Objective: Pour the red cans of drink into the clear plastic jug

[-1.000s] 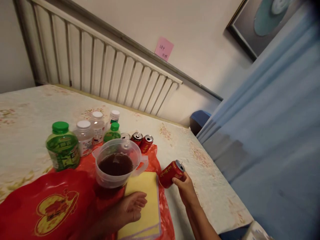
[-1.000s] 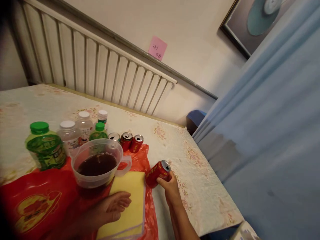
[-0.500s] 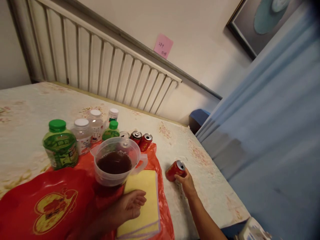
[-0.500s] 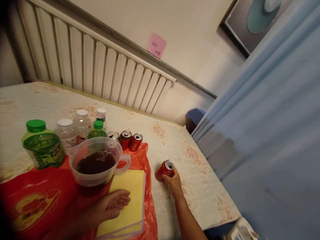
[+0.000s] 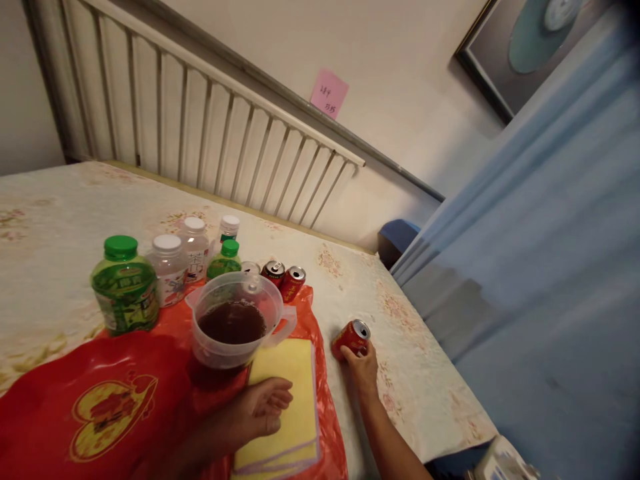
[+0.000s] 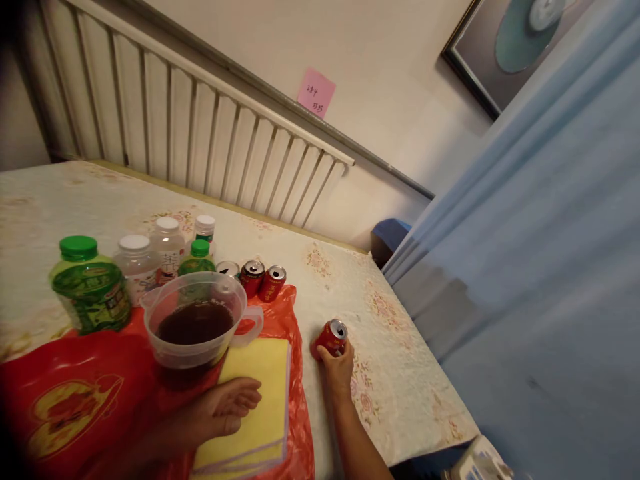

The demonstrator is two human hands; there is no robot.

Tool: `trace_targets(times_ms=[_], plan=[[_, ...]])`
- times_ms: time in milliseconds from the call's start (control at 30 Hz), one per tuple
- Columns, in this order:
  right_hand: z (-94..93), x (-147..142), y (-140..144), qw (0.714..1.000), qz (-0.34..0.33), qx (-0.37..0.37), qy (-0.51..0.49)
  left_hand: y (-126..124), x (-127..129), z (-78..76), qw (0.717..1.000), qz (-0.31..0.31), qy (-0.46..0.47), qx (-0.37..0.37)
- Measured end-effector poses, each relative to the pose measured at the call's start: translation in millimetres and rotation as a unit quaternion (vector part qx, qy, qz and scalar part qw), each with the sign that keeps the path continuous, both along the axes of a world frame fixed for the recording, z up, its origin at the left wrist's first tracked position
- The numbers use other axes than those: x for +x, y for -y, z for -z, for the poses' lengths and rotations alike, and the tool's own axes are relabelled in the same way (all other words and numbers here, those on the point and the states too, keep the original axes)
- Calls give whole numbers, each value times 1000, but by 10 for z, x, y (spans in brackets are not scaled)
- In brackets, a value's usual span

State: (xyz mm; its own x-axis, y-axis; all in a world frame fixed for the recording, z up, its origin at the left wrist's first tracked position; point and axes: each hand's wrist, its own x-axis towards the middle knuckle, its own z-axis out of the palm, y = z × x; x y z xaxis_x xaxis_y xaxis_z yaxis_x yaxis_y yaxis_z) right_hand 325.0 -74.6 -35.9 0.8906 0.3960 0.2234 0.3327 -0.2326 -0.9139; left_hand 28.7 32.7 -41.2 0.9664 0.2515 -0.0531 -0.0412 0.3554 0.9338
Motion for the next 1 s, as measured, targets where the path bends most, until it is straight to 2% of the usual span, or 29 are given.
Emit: trace_targets(times_ms=[233, 533, 767, 1000], plan=[[48, 46, -25, 1000, -5, -3, 15, 7, -11, -47, 1000, -2, -8, 17], [-8, 75, 66, 997, -78, 24, -2, 16, 17, 71, 999, -11, 6, 32], [35, -93, -1, 1000, -15, 19, 3, 11, 26, 154, 1000, -1, 15, 27], [69, -86, -70, 1000, 3, 13, 15, 19, -9, 7, 1000, 3, -12, 21]])
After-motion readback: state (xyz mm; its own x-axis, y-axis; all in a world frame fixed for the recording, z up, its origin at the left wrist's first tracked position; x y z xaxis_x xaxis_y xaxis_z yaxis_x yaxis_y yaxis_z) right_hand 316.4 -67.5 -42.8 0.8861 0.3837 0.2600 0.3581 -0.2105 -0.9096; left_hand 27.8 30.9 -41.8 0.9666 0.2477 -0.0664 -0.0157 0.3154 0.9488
